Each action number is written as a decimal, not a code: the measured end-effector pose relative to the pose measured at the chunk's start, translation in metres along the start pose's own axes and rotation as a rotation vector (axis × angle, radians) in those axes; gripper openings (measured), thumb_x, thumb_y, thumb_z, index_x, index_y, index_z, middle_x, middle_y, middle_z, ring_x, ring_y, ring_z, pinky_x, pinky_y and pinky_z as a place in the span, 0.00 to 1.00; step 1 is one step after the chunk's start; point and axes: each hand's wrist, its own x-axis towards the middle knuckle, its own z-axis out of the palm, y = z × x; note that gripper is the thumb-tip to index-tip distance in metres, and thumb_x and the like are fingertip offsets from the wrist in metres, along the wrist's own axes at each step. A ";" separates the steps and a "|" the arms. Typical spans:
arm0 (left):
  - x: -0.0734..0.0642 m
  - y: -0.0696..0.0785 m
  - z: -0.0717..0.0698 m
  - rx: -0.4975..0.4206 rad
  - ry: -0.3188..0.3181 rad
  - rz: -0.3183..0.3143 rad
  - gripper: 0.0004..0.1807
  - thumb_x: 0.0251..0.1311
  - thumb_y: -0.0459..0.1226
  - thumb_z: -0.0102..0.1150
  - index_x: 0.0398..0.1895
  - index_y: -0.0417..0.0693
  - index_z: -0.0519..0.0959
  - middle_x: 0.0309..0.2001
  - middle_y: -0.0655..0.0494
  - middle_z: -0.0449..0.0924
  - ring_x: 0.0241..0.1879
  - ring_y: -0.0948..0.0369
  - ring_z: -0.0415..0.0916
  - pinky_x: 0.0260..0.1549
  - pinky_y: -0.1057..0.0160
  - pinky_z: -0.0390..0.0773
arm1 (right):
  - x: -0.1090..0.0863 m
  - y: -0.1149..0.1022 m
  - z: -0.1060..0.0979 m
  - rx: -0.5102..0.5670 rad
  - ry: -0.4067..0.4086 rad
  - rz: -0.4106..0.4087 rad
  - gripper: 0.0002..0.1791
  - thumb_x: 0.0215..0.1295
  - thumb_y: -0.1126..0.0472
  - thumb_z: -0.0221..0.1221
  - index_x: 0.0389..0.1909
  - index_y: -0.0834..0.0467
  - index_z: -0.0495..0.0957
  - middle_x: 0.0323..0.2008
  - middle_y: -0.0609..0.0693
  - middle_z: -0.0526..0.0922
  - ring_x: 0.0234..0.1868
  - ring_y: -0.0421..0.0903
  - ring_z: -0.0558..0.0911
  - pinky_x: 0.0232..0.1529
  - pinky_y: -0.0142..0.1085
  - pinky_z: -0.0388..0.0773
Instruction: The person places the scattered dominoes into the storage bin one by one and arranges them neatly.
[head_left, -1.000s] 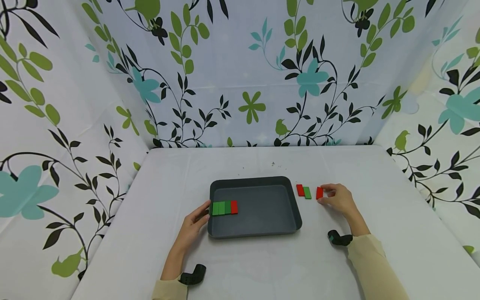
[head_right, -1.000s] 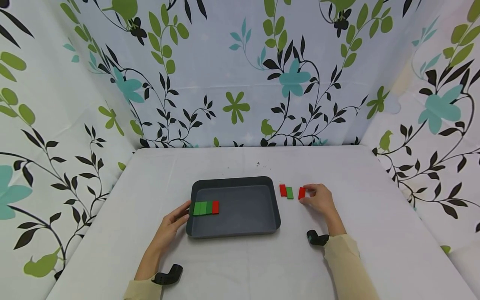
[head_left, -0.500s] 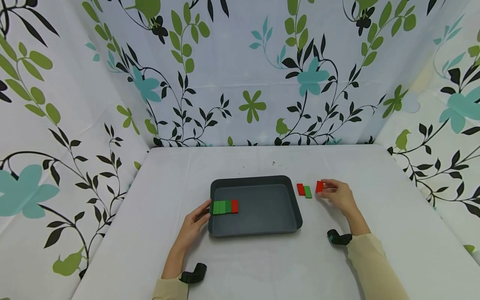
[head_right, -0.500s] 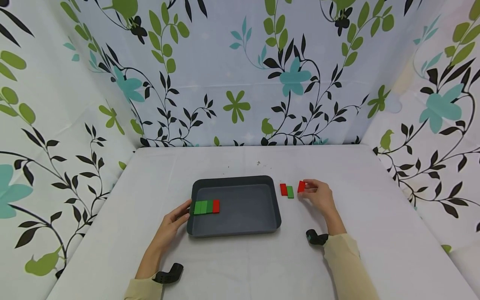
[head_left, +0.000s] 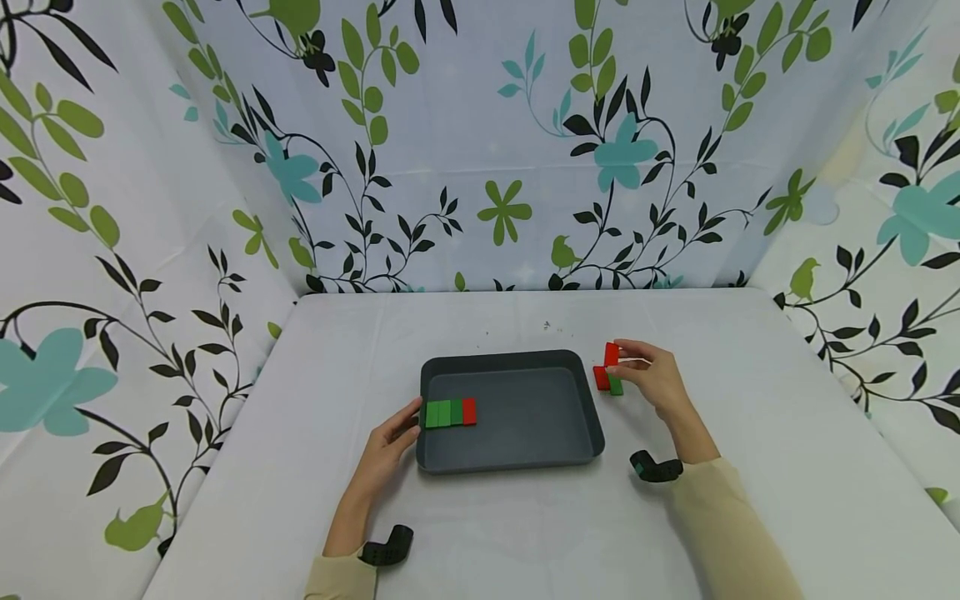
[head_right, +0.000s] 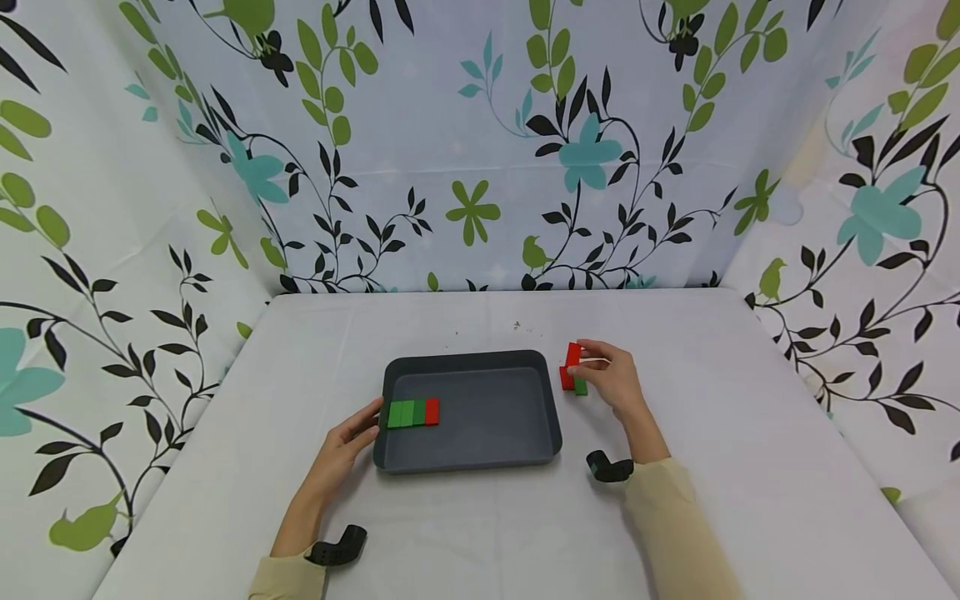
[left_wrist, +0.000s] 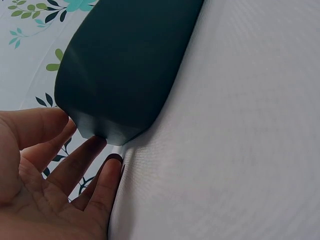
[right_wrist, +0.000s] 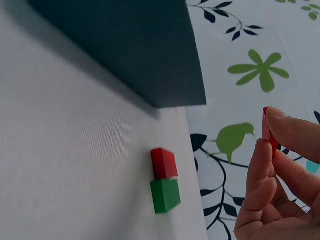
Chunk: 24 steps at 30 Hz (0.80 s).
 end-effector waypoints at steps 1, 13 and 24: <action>0.000 0.000 0.000 0.000 -0.001 -0.002 0.26 0.71 0.32 0.50 0.72 0.44 0.65 0.72 0.46 0.64 0.70 0.48 0.62 0.54 0.78 0.66 | 0.000 -0.003 0.004 0.009 -0.009 -0.008 0.31 0.64 0.60 0.64 0.68 0.60 0.69 0.59 0.63 0.74 0.50 0.48 0.77 0.44 0.22 0.73; 0.001 0.000 0.000 0.001 0.003 -0.006 0.26 0.71 0.31 0.49 0.71 0.43 0.65 0.72 0.46 0.64 0.70 0.48 0.62 0.53 0.79 0.66 | -0.004 -0.032 0.065 0.094 -0.097 -0.148 0.29 0.57 0.69 0.68 0.61 0.65 0.75 0.50 0.66 0.79 0.39 0.47 0.82 0.41 0.24 0.78; 0.000 -0.001 0.000 -0.005 0.002 0.002 0.26 0.71 0.31 0.49 0.71 0.42 0.65 0.71 0.44 0.64 0.69 0.47 0.63 0.53 0.78 0.67 | -0.009 -0.042 0.112 0.038 -0.146 -0.163 0.28 0.53 0.68 0.71 0.58 0.62 0.78 0.47 0.61 0.82 0.39 0.49 0.85 0.38 0.32 0.79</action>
